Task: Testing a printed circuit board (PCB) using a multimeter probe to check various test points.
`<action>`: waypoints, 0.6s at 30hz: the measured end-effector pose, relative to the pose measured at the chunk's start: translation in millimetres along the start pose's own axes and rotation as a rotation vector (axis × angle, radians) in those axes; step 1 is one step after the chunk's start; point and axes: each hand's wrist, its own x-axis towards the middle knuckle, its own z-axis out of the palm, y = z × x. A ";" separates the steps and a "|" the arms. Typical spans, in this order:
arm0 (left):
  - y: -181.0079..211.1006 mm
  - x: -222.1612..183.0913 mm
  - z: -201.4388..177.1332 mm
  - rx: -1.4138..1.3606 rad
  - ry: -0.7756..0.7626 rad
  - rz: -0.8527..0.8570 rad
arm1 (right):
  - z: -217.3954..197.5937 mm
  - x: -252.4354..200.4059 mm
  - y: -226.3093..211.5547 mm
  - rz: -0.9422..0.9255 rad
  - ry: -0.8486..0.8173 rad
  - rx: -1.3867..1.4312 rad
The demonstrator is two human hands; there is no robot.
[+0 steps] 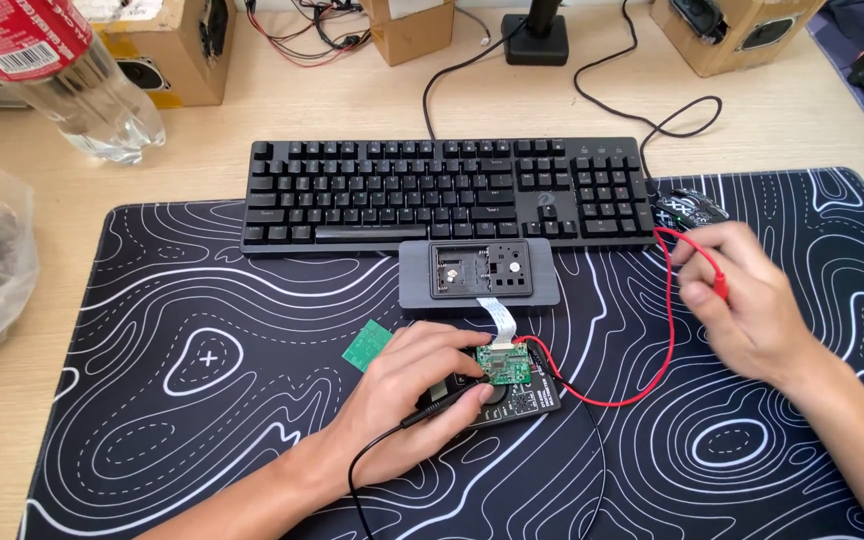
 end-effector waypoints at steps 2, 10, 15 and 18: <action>0.2 0.4 -0.1 0.001 -0.003 0.003 | 4.5 2.8 -17.1 0.020 -0.081 0.149; 2.7 2.3 -2.3 0.006 -0.018 0.021 | 11.8 -3.3 -56.9 0.263 -0.263 0.942; 1.4 2.3 -1.4 -0.003 -0.011 -0.023 | 17.6 -4.9 -81.7 0.363 -0.190 0.922; 3.5 3.3 -2.6 -0.033 -0.023 -0.050 | 24.1 5.8 -106.1 0.276 -0.221 0.818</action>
